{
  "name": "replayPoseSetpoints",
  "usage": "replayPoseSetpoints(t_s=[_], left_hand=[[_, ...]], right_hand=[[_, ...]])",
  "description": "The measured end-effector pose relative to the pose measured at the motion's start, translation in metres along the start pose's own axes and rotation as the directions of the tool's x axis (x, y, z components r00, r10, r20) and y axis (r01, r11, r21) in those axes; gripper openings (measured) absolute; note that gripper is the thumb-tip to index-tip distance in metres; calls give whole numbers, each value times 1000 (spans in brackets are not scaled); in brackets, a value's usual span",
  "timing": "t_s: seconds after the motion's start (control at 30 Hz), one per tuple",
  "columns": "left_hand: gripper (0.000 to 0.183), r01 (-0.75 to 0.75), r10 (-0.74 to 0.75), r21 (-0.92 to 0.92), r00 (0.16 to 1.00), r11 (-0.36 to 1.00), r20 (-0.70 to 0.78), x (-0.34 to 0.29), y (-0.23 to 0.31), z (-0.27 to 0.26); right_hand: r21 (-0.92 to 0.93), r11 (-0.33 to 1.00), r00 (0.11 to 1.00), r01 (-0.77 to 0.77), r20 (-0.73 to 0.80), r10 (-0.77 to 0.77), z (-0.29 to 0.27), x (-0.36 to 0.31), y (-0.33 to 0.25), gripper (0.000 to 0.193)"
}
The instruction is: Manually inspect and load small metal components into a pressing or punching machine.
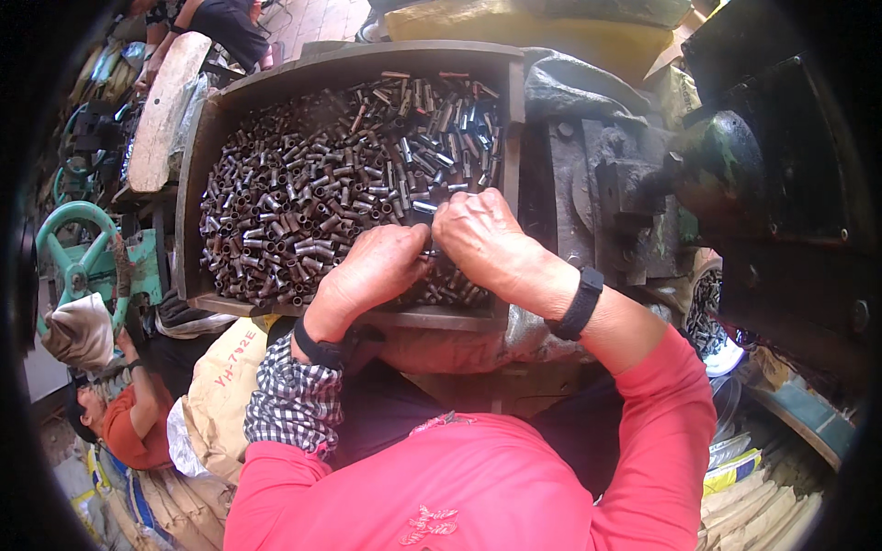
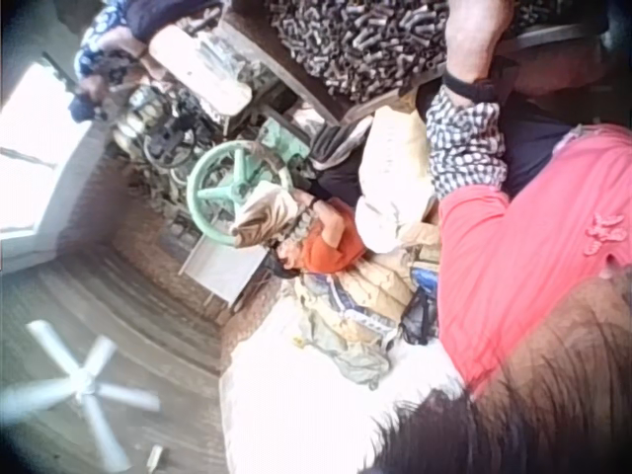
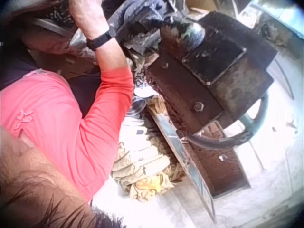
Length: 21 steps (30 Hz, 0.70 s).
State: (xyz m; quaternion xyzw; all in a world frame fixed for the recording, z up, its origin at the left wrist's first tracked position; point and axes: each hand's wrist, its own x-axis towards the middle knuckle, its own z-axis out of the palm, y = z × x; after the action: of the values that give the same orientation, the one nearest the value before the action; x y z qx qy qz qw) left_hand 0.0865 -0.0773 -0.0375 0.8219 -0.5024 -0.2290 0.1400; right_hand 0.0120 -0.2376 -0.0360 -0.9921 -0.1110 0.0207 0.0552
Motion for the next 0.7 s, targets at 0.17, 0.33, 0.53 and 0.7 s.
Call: replayPoseSetpoints(t_s=[0.17, 0.33, 0.53, 0.7], left_hand=[[19, 57, -58, 12, 998, 998, 14, 0, 3, 1], [18, -86, 45, -210, 980, 974, -193, 1, 10, 0], [12, 146, -120, -818, 988, 556, 94, 4, 14, -3], [10, 185, -186, -885, 976, 428, 115, 4, 12, -2]], right_hand=[[204, 978, 984, -35, -161, 69, -1, -8, 1, 12], [819, 559, 886, -129, -159, 436, -10, -33, 2, 13], [967, -212, 855, -141, 227, 466, -7, -46, 5, 12], [924, -367, 866, -106, 267, 422, -5, -46, 9, 11]])
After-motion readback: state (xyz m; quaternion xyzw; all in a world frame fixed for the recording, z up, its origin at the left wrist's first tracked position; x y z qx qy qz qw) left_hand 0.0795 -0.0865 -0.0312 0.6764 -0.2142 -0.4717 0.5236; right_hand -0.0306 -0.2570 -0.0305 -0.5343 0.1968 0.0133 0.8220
